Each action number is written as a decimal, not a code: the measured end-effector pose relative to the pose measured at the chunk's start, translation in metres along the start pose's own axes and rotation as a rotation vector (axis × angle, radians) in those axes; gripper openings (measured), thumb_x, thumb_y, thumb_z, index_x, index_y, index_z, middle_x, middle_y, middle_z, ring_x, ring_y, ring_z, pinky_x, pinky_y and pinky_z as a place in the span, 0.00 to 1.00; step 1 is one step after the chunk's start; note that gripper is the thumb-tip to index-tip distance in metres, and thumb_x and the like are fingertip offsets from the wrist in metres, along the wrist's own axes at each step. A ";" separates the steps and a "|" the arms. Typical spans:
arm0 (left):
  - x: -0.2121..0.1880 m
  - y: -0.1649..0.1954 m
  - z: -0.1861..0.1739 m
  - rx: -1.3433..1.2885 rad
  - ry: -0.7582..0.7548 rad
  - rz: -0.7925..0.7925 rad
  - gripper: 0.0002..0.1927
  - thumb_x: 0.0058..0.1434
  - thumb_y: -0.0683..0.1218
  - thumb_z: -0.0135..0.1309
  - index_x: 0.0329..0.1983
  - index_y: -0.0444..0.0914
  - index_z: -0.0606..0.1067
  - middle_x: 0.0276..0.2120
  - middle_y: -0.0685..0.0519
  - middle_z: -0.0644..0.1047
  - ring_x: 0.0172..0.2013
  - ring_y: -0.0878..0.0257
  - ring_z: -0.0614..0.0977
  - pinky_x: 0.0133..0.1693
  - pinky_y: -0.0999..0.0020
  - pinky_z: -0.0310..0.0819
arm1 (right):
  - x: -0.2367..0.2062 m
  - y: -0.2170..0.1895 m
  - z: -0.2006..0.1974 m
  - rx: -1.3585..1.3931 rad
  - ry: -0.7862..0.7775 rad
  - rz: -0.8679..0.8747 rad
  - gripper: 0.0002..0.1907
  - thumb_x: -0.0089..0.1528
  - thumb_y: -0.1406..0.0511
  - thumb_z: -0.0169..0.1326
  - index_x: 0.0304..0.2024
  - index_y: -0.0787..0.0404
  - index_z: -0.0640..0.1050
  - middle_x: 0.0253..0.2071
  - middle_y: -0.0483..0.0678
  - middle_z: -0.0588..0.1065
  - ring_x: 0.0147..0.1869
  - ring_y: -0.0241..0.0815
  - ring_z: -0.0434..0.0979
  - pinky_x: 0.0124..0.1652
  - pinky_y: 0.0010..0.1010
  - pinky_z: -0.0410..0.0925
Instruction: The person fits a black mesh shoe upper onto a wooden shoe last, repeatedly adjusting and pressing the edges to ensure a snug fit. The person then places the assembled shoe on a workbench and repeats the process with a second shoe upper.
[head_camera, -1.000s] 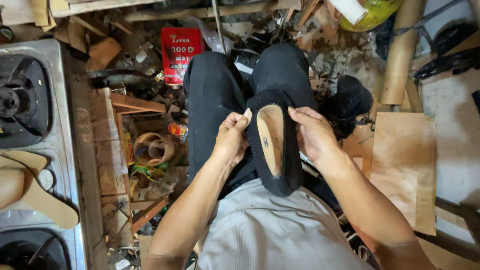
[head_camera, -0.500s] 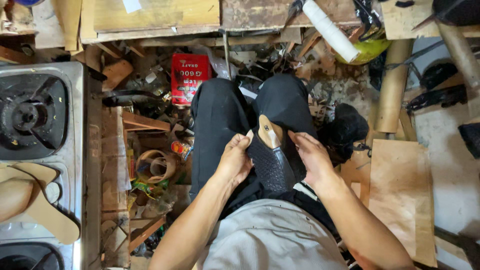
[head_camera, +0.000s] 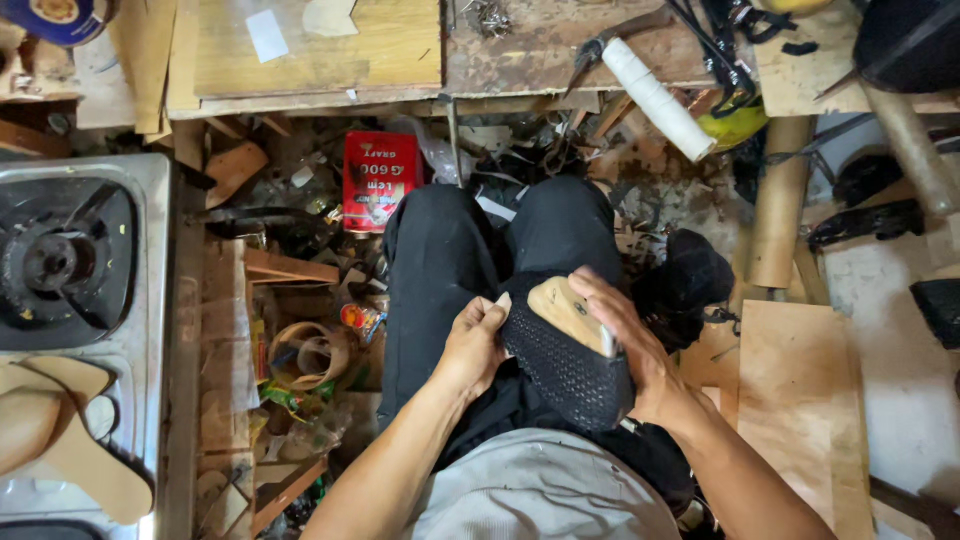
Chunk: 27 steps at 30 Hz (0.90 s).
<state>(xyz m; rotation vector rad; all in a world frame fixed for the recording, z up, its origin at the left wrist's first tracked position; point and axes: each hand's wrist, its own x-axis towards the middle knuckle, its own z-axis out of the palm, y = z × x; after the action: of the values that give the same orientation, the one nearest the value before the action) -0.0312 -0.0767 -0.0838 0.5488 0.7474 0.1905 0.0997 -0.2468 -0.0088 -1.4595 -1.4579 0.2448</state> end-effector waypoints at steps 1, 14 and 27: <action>0.000 0.001 -0.002 0.060 -0.010 -0.010 0.10 0.71 0.46 0.48 0.33 0.41 0.67 0.29 0.54 0.75 0.27 0.66 0.77 0.30 0.66 0.77 | 0.004 0.002 0.001 0.036 0.014 0.014 0.45 0.58 0.63 0.65 0.73 0.60 0.58 0.73 0.64 0.61 0.78 0.61 0.62 0.75 0.45 0.58; -0.064 0.086 0.024 0.970 -0.407 0.877 0.43 0.55 0.48 0.67 0.71 0.33 0.62 0.68 0.39 0.64 0.70 0.48 0.66 0.70 0.58 0.57 | 0.051 -0.006 -0.010 0.406 0.003 0.679 0.23 0.56 0.58 0.65 0.47 0.67 0.81 0.43 0.50 0.82 0.48 0.43 0.81 0.49 0.38 0.75; -0.045 0.099 0.039 1.006 -0.555 0.640 0.36 0.58 0.42 0.61 0.70 0.35 0.65 0.69 0.41 0.68 0.71 0.49 0.69 0.70 0.59 0.60 | 0.046 -0.013 0.002 0.152 -0.004 0.538 0.25 0.60 0.60 0.61 0.56 0.67 0.75 0.48 0.50 0.81 0.50 0.43 0.82 0.50 0.32 0.73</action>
<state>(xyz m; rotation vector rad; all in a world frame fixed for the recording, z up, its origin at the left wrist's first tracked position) -0.0338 -0.0248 0.0197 1.7195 0.0446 0.2294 0.1015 -0.2104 0.0224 -1.6996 -0.9985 0.6731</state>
